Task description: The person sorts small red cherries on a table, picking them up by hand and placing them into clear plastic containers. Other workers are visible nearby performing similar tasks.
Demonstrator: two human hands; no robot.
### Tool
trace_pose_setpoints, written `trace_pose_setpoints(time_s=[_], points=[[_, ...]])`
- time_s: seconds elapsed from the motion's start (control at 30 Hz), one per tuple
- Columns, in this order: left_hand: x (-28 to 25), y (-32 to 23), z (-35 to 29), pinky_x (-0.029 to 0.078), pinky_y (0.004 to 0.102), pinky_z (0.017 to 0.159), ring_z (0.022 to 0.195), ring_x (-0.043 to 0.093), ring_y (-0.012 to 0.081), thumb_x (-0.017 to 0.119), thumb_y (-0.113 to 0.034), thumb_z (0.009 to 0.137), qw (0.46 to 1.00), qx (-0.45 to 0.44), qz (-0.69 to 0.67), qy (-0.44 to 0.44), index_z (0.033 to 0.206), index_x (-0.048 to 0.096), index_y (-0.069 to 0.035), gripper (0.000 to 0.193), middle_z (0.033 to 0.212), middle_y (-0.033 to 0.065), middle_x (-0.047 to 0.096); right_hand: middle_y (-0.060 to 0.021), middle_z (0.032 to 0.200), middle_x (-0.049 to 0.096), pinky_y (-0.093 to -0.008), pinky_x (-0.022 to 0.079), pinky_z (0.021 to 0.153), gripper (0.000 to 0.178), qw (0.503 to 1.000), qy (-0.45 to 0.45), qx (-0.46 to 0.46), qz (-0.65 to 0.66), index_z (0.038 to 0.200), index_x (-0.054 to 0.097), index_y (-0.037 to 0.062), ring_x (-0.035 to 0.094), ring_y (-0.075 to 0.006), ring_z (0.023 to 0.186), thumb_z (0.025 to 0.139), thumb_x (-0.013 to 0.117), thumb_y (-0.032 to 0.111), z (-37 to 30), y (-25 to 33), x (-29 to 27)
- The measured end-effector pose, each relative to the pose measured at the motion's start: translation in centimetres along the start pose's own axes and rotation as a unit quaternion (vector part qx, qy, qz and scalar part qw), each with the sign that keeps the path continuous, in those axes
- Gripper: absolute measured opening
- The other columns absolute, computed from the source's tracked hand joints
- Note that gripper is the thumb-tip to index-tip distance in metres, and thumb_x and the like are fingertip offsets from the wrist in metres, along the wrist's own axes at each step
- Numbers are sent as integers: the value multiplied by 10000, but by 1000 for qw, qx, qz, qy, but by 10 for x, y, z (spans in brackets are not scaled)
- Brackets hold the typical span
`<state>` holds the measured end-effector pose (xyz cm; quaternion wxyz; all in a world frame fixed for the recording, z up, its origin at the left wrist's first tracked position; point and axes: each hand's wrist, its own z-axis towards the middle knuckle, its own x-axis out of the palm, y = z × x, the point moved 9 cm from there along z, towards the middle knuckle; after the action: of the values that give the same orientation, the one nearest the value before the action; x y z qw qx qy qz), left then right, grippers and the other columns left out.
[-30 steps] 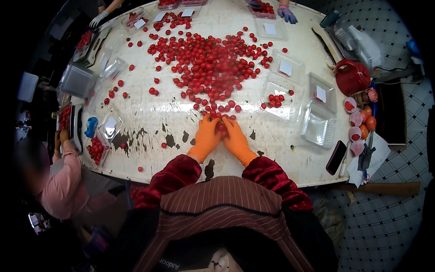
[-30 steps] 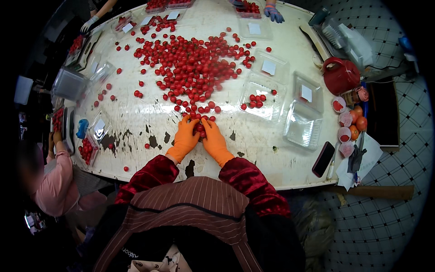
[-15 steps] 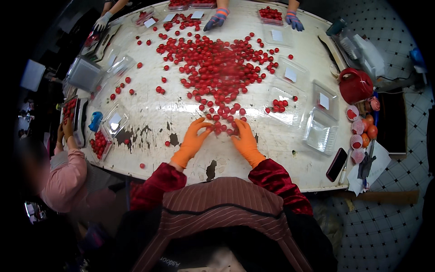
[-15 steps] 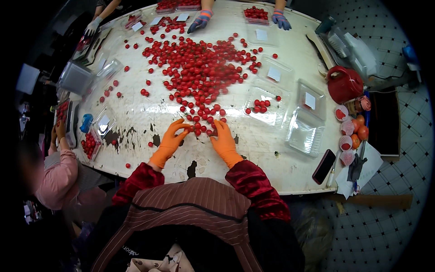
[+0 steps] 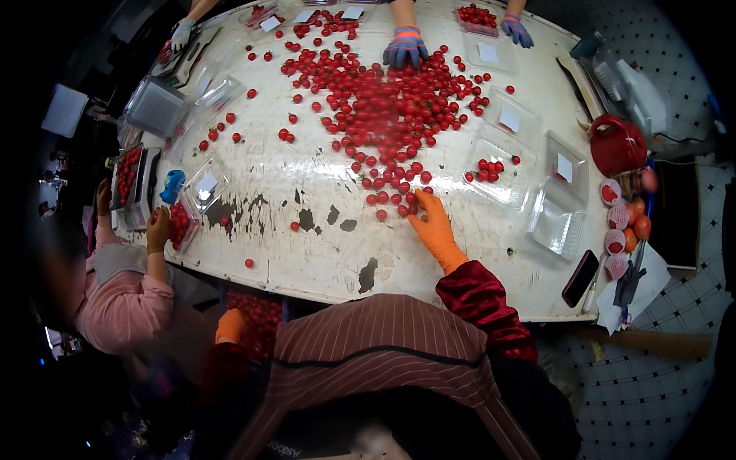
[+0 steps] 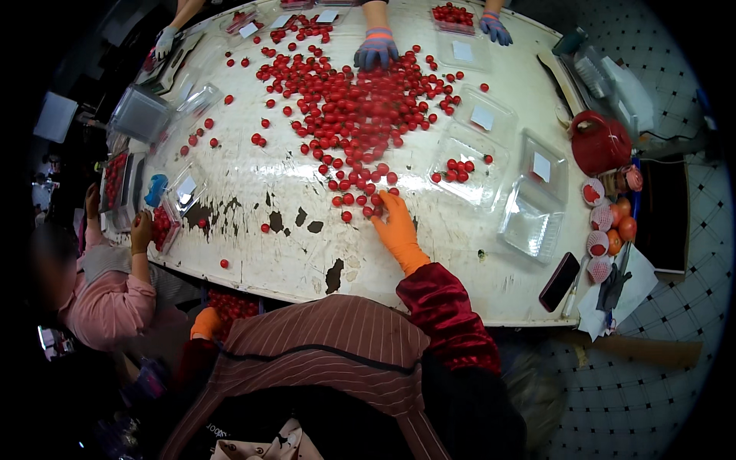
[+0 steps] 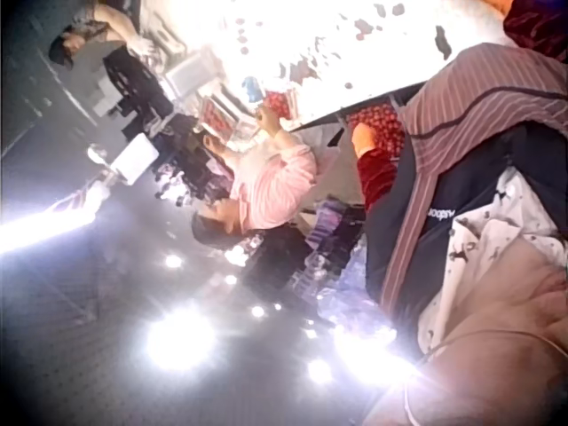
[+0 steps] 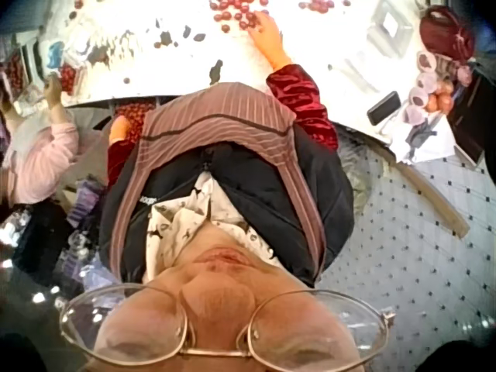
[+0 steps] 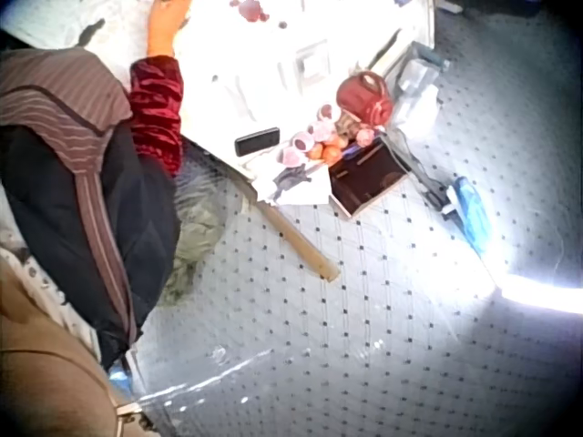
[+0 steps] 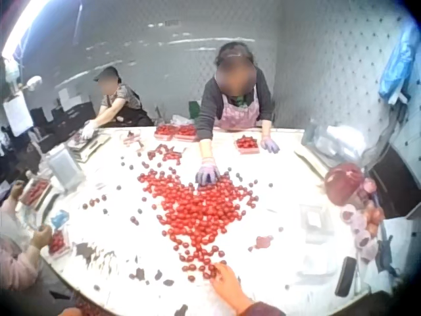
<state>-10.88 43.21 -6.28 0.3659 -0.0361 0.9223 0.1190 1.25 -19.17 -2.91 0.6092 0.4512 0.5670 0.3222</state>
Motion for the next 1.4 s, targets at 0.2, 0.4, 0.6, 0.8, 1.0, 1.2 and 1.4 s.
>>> trace_pose_setpoints(time_s=[0.2,0.4,0.6,0.8,1.0,1.2,1.4], points=[[-152,-225,-52,514,338,748,804,665,215,691,-253,847,918,254,-305,-5,965,703,22,299,883,157,709,-130,1259,538,-384,473,931,569,980,-81,-45,-175,1319,548,105,524,-299,1149,778,717,156,8,22,-43],[-245,-404,-6,507,310,752,815,645,198,693,-251,875,847,348,-331,-228,1164,676,-64,345,1022,78,708,-151,1302,524,-419,437,978,644,970,-47,-43,-234,1352,499,76,484,-357,1183,763,732,191,15,7,-26],[-240,-485,29,517,417,742,863,673,309,677,-339,835,934,273,-80,-217,1088,695,-120,335,942,92,713,-163,1344,493,-425,422,994,784,960,-40,-70,-269,1407,405,26,466,-353,1227,733,763,205,1,14,-24],[-230,-467,42,505,345,688,802,657,228,726,-178,779,859,358,-265,-252,1046,687,-113,277,910,56,692,-158,1385,450,-447,384,1015,824,953,-36,-50,-297,1444,351,29,424,-345,1277,744,746,211,0,15,-18],[-239,-409,-9,439,230,641,690,503,78,742,-14,737,754,388,-485,-216,1019,664,-55,295,892,-2,654,-153,1401,435,-449,366,1027,822,952,-38,-59,-298,1454,344,41,407,-342,1292,753,738,215,-2,13,-18],[-185,-299,-59,491,347,708,771,614,260,702,-133,788,874,413,-237,-95,931,671,-55,166,891,111,662,-150,1406,429,-456,360,1027,819,953,-36,-66,-295,1462,336,47,401,-345,1298,765,730,221,-3,13,-20],[-15,-65,-3,522,414,778,909,672,357,662,-354,833,988,136,13,65,1008,715,-61,344,996,210,693,-148,1410,419,-466,356,1027,822,951,-44,-62,-301,1466,340,67,384,-346,1309,760,734,214,-5,12,-14]])
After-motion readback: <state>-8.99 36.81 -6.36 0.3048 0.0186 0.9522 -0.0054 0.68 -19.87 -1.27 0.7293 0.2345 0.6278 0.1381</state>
